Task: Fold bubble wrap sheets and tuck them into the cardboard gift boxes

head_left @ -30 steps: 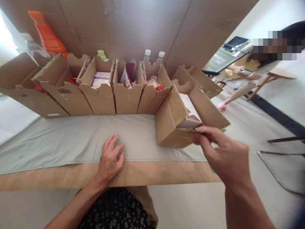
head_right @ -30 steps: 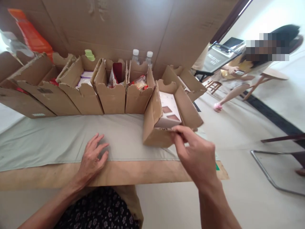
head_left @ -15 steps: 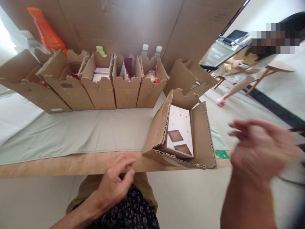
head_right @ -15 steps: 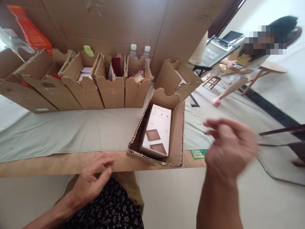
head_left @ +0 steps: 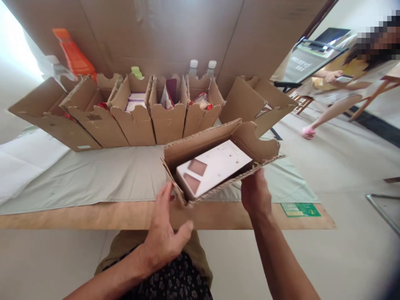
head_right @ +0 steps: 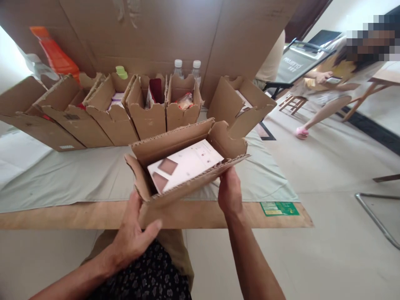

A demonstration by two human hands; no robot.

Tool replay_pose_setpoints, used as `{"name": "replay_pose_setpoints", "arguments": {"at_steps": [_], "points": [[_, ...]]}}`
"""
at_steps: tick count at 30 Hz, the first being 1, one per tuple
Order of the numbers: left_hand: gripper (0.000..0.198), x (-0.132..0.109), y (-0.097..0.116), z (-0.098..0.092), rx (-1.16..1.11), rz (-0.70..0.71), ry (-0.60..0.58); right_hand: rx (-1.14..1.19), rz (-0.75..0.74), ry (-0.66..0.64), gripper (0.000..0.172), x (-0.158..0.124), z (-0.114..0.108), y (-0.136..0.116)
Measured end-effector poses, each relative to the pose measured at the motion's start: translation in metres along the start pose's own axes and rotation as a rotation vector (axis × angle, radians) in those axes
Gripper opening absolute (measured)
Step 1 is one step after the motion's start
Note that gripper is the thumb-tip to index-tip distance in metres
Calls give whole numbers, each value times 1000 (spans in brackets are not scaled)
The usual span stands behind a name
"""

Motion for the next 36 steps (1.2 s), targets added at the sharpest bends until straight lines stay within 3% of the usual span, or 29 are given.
{"name": "replay_pose_setpoints", "arguments": {"at_steps": [5, 8, 12, 16, 20, 24, 28, 30, 32, 34, 36], "points": [[57, 52, -22, -34, -56, -59, 165, 27, -2, -62, 47, -32, 22, -12], [49, 61, -41, -43, -42, -84, 168, -46, 54, -121, 45, -30, 30, -6], [51, 48, -58, -37, -91, -169, 90, -100, 107, -92, 44, -23, 29, 11], [61, 39, -62, -29, -132, -188, 107, -101, 135, -143, 42, -23, 34, 17], [71, 57, -69, -25, -127, -192, 96, -74, 111, -105, 41, -19, 41, 16], [86, 82, -86, -15, -182, -181, -9, -65, 122, -45, 46, -11, 43, 26], [92, 74, -92, -16, -147, -179, -95, -51, 182, 7, 52, -14, 38, 40], [88, 58, -93, -34, -51, -212, -102, -45, 200, 46, 57, -18, 34, 43], [74, 43, -97, -72, 109, -190, -88, -62, 218, 83, 62, -20, 30, 44], [55, 34, -107, -129, 353, -123, -29, -115, 234, 110, 66, -20, 29, 45], [46, 29, -122, -199, 651, -145, 76, -188, 236, 137, 66, -17, 29, 45]]}}
Point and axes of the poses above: each hand's wrist, its own x-axis towards the middle knuckle, its own z-axis out of the palm, y = z × x, the point moved 3 cm from there along x, towards the middle knuckle, and after that the axes turned 12 degrees about z, right-handed, at the moved point
